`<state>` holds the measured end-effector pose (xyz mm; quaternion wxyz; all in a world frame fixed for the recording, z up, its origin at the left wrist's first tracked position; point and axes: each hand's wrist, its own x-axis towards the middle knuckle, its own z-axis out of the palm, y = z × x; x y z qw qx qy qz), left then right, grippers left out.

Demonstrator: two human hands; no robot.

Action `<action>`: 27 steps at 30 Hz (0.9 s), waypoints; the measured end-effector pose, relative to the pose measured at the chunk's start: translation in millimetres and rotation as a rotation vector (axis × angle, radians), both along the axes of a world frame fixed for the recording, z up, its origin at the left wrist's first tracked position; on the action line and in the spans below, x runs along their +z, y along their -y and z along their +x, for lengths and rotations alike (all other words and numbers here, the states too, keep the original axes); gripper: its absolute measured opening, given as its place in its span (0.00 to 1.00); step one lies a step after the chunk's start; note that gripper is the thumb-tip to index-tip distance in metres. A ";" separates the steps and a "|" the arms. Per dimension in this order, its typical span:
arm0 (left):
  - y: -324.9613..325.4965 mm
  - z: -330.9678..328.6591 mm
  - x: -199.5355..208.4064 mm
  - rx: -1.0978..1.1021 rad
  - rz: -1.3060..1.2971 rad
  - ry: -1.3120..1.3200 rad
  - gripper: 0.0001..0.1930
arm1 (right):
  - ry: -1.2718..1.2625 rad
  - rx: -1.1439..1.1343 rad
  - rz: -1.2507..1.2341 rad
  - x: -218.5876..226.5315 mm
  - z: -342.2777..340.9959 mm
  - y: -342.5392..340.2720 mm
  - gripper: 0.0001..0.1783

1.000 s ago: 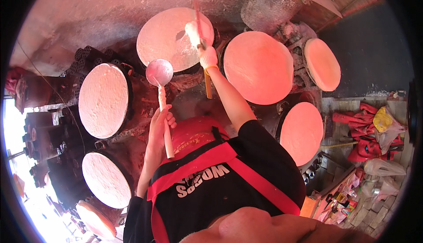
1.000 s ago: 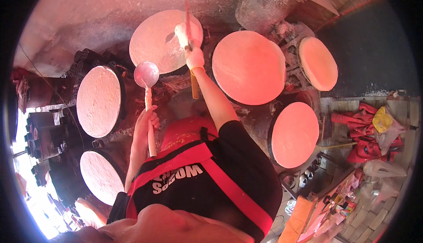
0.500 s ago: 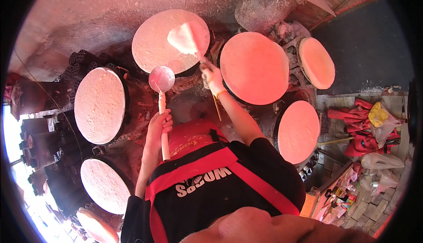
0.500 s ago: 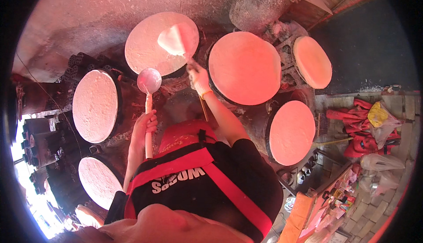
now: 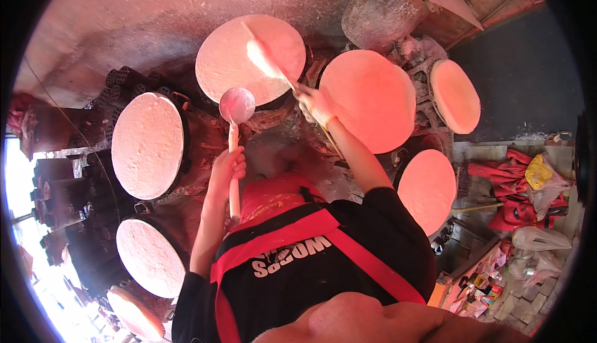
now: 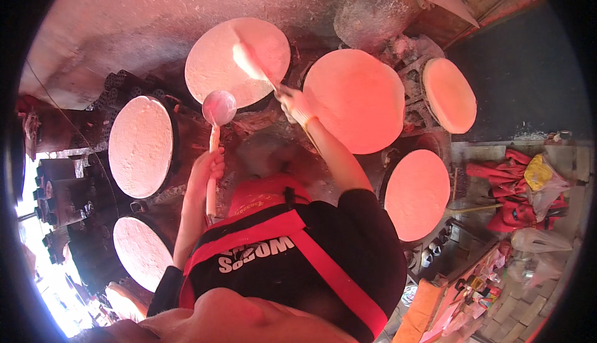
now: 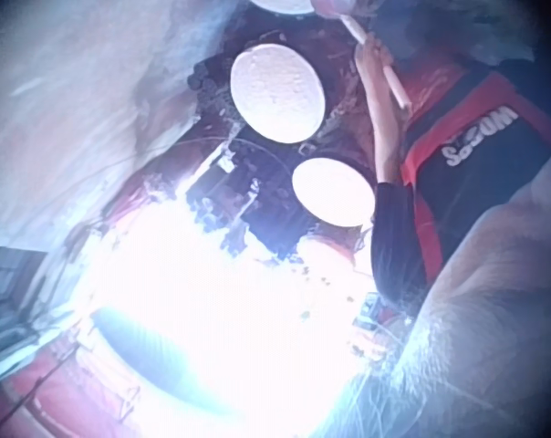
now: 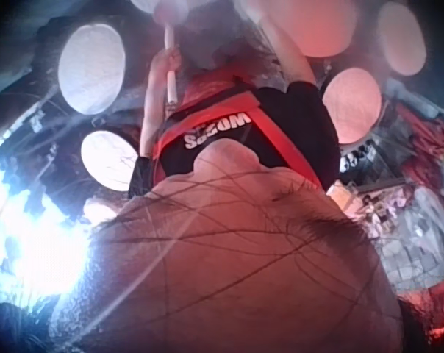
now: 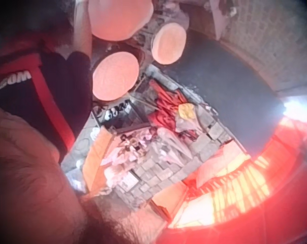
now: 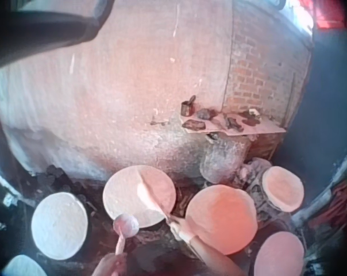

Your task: The person uses a ladle to pour batter onto circular heated surfaces and spreads it thin using a stick, then peels the thin wrappers off once cooked.

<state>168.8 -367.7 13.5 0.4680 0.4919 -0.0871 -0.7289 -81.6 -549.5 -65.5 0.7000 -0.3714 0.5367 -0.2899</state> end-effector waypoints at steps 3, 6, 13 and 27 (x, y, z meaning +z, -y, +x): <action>34.7 17.0 -12.9 -0.022 -0.027 0.157 0.05 | 0.052 0.109 0.119 18.2 -18.7 -45.6 0.19; 84.4 23.5 -35.2 -0.043 -0.078 0.231 0.06 | 0.031 -0.174 -0.079 -20.6 -20.6 -63.5 0.18; 128.3 -12.7 -67.6 -0.020 0.050 0.159 0.01 | 0.313 -0.135 0.234 -6.7 45.9 -97.8 0.20; 37.4 86.2 19.2 -0.047 0.281 -0.534 0.06 | -0.467 0.080 -0.593 -42.9 48.7 -132.5 0.22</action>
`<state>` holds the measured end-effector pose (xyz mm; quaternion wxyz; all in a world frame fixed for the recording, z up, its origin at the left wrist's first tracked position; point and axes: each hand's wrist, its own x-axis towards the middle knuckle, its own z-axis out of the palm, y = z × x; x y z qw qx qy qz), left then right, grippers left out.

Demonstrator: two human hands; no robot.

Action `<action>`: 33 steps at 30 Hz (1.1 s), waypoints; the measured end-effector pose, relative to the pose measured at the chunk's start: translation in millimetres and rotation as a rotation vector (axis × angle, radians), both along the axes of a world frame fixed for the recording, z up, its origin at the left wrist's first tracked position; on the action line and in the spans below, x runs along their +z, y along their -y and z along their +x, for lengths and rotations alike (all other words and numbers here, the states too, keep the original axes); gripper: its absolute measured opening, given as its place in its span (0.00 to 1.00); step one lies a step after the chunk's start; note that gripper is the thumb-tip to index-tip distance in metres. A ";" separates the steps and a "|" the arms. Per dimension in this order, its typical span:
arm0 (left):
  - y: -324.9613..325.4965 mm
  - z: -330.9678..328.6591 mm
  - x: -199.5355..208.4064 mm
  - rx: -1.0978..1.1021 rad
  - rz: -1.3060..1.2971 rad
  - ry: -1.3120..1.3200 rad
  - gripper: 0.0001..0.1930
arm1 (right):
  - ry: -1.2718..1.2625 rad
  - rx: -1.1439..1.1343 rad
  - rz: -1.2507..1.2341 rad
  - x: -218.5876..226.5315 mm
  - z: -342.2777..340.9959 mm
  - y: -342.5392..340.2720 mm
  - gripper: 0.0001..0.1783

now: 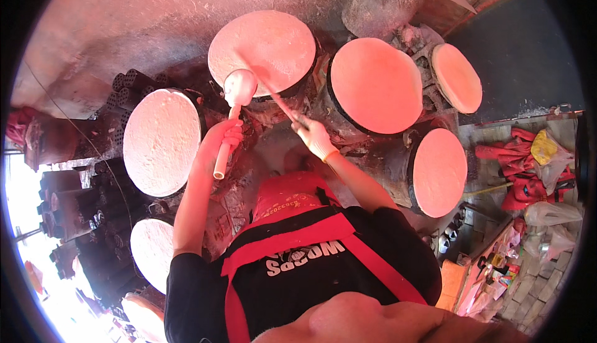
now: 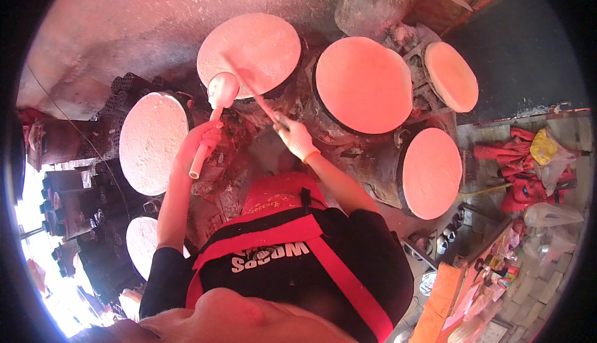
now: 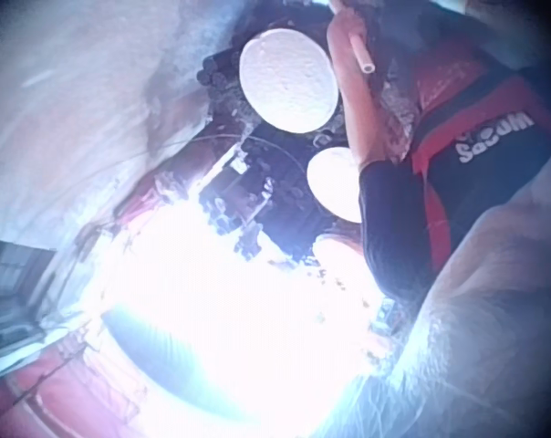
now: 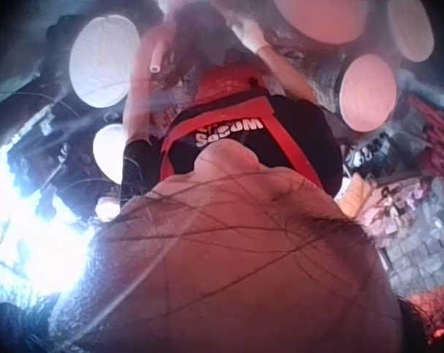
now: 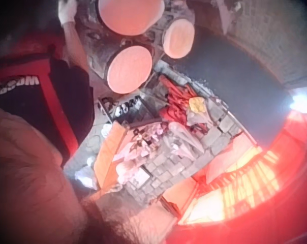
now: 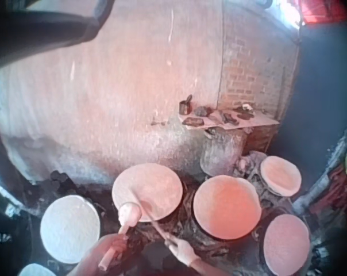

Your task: The person uses a ladle to pour batter onto circular heated surfaces and spreads it thin using a stick, then peels the thin wrappers off once cooked.

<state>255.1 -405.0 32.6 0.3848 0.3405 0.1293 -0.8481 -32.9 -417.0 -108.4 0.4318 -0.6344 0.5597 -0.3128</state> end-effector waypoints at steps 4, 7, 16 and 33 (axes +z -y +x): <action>-29.9 6.9 2.7 -0.051 -0.039 0.177 0.05 | 0.061 -0.152 -0.022 37.7 -18.3 -0.5 0.21; -46.8 9.6 1.4 -0.052 -0.024 0.148 0.04 | -0.010 -0.308 0.085 29.1 -19.8 -14.8 0.20; -89.2 -48.4 5.4 0.080 0.069 -0.023 0.05 | -0.235 -0.175 -0.092 102.9 -131.4 0.5 0.20; -121.3 -279.2 85.1 0.454 0.048 -0.251 0.12 | -0.703 -0.501 -0.476 51.8 -386.3 186.6 0.13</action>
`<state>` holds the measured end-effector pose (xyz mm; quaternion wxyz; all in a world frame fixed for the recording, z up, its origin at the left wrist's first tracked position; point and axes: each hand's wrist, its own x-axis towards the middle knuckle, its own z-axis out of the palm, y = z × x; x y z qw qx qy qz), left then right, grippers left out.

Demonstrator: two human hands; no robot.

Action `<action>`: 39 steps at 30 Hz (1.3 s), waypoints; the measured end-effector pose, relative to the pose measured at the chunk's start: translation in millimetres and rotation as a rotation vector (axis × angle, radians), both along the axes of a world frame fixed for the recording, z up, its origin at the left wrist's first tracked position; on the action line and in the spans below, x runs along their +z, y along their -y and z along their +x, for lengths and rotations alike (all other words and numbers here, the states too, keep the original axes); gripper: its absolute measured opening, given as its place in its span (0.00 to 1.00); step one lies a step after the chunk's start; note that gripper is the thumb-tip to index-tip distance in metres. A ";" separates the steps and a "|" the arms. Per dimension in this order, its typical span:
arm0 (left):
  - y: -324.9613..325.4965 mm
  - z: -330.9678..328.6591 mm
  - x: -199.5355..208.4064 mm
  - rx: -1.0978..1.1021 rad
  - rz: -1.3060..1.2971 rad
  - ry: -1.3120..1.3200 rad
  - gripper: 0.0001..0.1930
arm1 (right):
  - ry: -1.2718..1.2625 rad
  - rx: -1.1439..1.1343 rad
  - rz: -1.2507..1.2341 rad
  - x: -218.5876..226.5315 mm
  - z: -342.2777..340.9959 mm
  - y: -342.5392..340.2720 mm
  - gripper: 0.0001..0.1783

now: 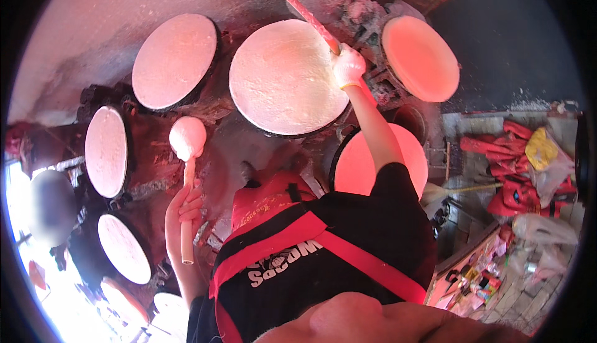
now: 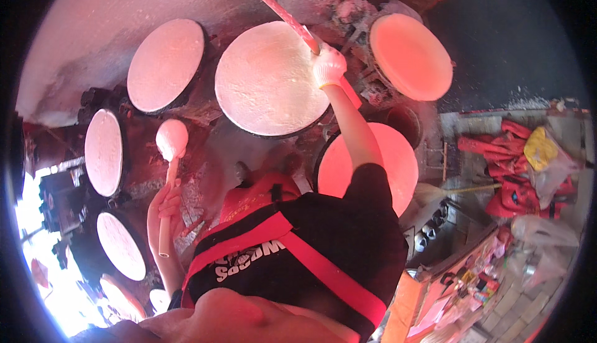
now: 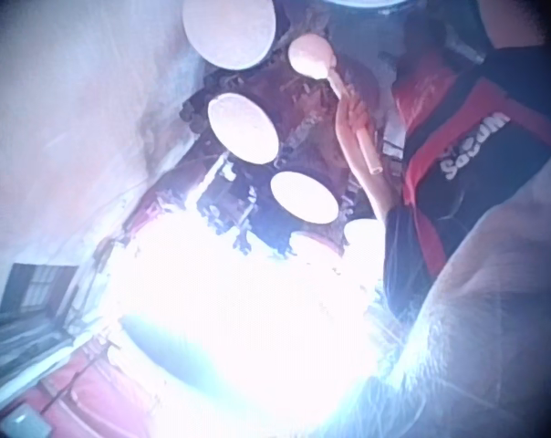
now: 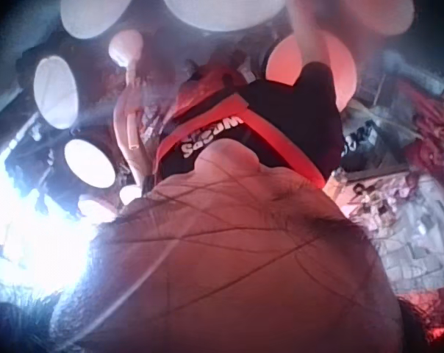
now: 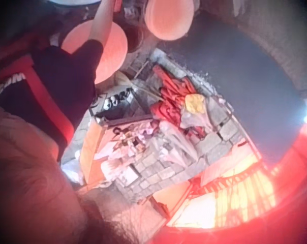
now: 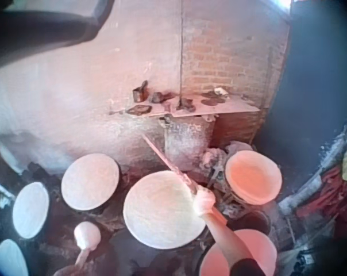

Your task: The person uses a ladle to pour batter onto circular heated surfaces and spreads it thin using a stick, then peels the thin wrappers off once cooked.

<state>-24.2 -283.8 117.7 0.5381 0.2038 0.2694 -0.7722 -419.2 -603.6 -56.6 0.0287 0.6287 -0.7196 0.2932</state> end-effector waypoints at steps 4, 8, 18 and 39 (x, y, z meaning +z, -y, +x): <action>7.2 -17.1 -0.6 -0.021 -0.019 0.009 0.13 | 0.270 0.066 0.063 92.5 11.4 -23.6 0.17; 17.5 -28.1 0.5 -0.063 -0.016 0.083 0.13 | 0.673 0.180 0.172 113.6 -34.3 -6.8 0.20; 68.4 -33.6 -9.4 -0.311 -0.068 0.062 0.11 | -0.487 -0.088 -0.173 280.0 -231.6 15.3 0.14; 99.4 -118.6 38.9 -0.547 -0.170 0.600 0.14 | -0.393 -0.152 -0.017 -14.4 -233.7 -83.5 0.25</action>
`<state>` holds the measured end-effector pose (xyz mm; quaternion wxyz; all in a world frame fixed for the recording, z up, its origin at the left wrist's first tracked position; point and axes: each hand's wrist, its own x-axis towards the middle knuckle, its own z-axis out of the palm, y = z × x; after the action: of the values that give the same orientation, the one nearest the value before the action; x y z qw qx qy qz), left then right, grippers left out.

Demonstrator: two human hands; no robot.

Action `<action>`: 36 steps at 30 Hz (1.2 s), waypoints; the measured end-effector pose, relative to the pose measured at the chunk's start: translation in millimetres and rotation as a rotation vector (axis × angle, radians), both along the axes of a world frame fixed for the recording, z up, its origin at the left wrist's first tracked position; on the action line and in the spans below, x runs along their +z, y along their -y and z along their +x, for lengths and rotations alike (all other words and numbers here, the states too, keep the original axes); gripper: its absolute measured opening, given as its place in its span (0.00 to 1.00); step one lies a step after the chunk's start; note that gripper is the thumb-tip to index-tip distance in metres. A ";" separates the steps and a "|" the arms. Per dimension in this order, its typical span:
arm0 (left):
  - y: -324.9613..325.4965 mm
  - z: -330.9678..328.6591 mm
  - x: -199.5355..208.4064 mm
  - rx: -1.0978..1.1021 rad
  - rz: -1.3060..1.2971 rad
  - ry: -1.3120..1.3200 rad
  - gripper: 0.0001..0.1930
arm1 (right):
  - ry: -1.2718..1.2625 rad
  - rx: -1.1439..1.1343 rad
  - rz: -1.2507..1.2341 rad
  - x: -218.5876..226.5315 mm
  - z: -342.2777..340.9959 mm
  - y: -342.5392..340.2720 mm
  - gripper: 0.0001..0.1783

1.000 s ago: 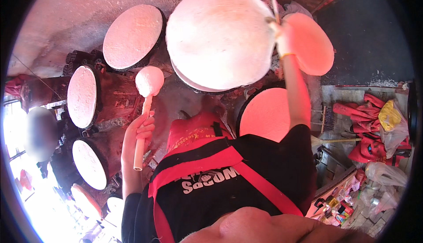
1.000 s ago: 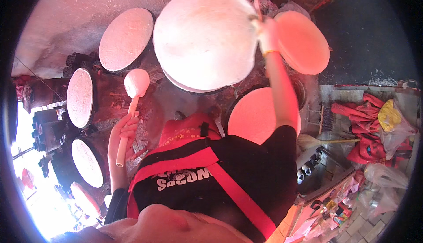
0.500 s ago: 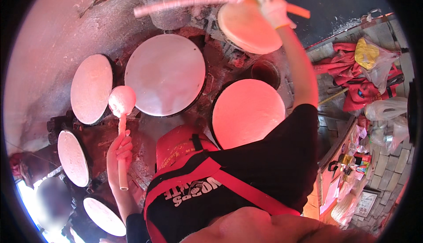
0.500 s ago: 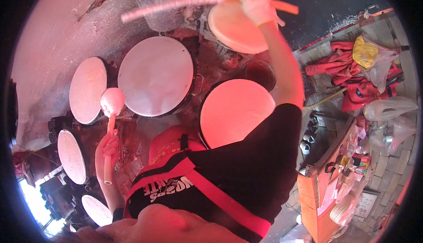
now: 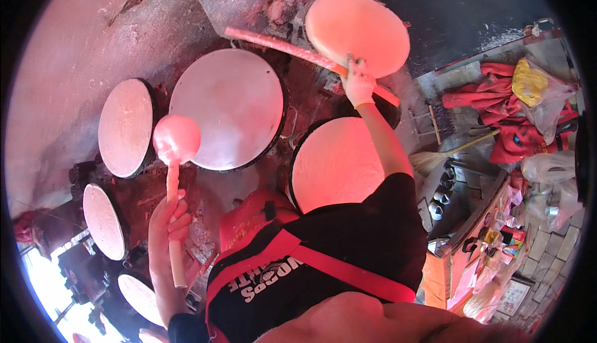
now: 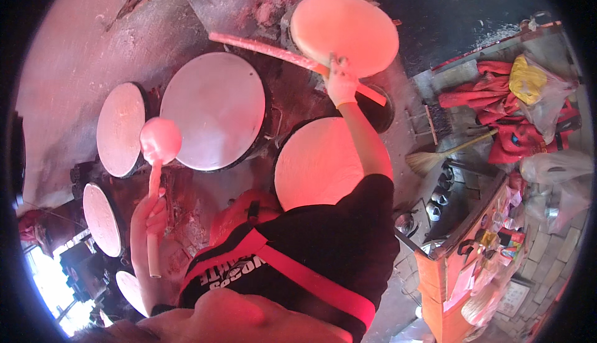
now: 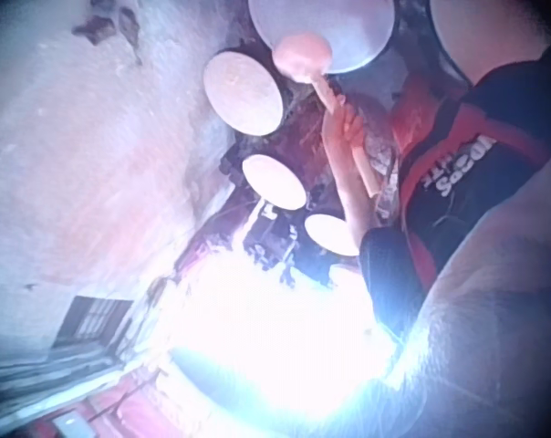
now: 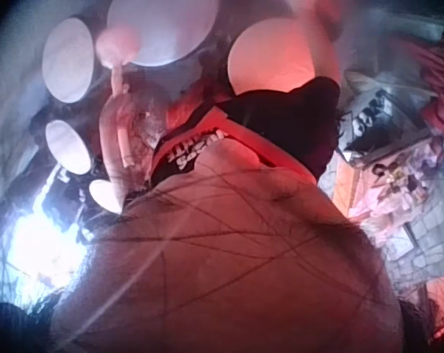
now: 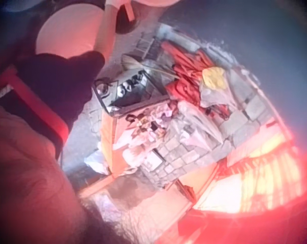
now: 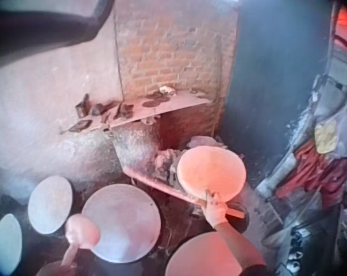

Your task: The person uses a ladle to pour batter onto circular heated surfaces and spreads it thin using a stick, then peels the thin wrappers off once cooked.

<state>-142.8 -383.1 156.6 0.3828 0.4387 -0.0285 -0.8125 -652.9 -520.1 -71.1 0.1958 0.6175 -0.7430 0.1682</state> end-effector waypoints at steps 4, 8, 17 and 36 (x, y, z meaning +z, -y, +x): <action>23.6 -21.0 0.3 -0.328 -0.133 0.368 0.15 | 0.445 -0.014 0.277 43.8 26.1 -28.0 0.24; 83.3 -39.4 -63.2 -0.629 -0.258 0.414 0.19 | 1.614 -0.133 0.760 63.4 94.8 -75.8 0.25; 183.9 -81.7 -180.2 -0.557 -1.277 1.639 0.04 | 0.569 -0.191 -0.060 -7.8 285.0 -198.9 0.25; 233.2 45.0 -124.8 -0.259 -1.646 1.449 0.05 | 2.002 -0.403 -0.533 -13.5 454.0 -150.1 0.22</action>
<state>-97.8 -616.3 31.8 0.3624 0.4158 -0.8240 -0.1296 -199.0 -370.0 -84.6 -0.3532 -0.0011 -0.5935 0.7232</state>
